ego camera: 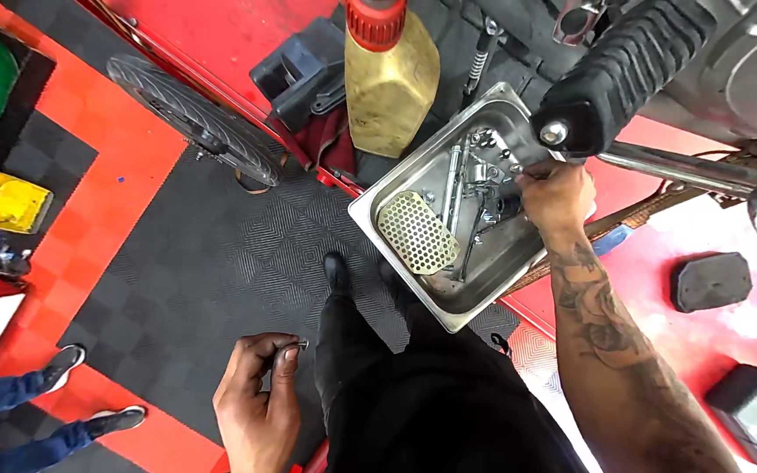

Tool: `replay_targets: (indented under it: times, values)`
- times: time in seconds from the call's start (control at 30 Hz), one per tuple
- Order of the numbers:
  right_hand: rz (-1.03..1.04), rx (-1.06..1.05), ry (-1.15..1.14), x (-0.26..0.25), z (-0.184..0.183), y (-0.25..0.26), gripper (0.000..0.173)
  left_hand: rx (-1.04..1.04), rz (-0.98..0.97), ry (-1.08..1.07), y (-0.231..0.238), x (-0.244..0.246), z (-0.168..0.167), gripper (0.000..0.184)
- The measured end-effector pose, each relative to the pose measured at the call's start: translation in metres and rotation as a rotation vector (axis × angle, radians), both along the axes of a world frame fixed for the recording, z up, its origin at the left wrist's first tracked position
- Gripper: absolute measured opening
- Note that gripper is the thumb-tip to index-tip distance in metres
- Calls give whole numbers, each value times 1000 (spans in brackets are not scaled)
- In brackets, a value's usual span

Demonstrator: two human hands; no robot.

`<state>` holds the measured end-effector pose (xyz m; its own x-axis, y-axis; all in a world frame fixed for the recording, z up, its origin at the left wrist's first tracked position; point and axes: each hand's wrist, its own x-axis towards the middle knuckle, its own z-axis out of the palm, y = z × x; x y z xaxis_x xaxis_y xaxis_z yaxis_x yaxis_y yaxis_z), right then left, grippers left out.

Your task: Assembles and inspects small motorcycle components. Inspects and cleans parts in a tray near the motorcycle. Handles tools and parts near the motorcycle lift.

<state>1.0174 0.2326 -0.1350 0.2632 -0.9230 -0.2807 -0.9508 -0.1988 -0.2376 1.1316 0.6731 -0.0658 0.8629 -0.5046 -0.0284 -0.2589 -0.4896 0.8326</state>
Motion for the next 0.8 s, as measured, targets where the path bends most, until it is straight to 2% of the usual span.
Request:
replay_targets:
  times: [0.23, 0.5, 0.7, 0.8]
  values:
    - [47, 5, 94, 10, -9, 2, 24, -11, -18, -5, -2, 0, 2, 19]
    - [148, 24, 148, 29, 1, 0, 28, 15, -14, -11, 8, 0, 4, 24]
    - [199, -85, -57, 50, -11, -14, 29, 13, -14, -12, 9, -1, 5, 21]
    - [163, -86, -31, 67, -15, -15, 34, 8, -24, -14, 10, -2, 5, 21]
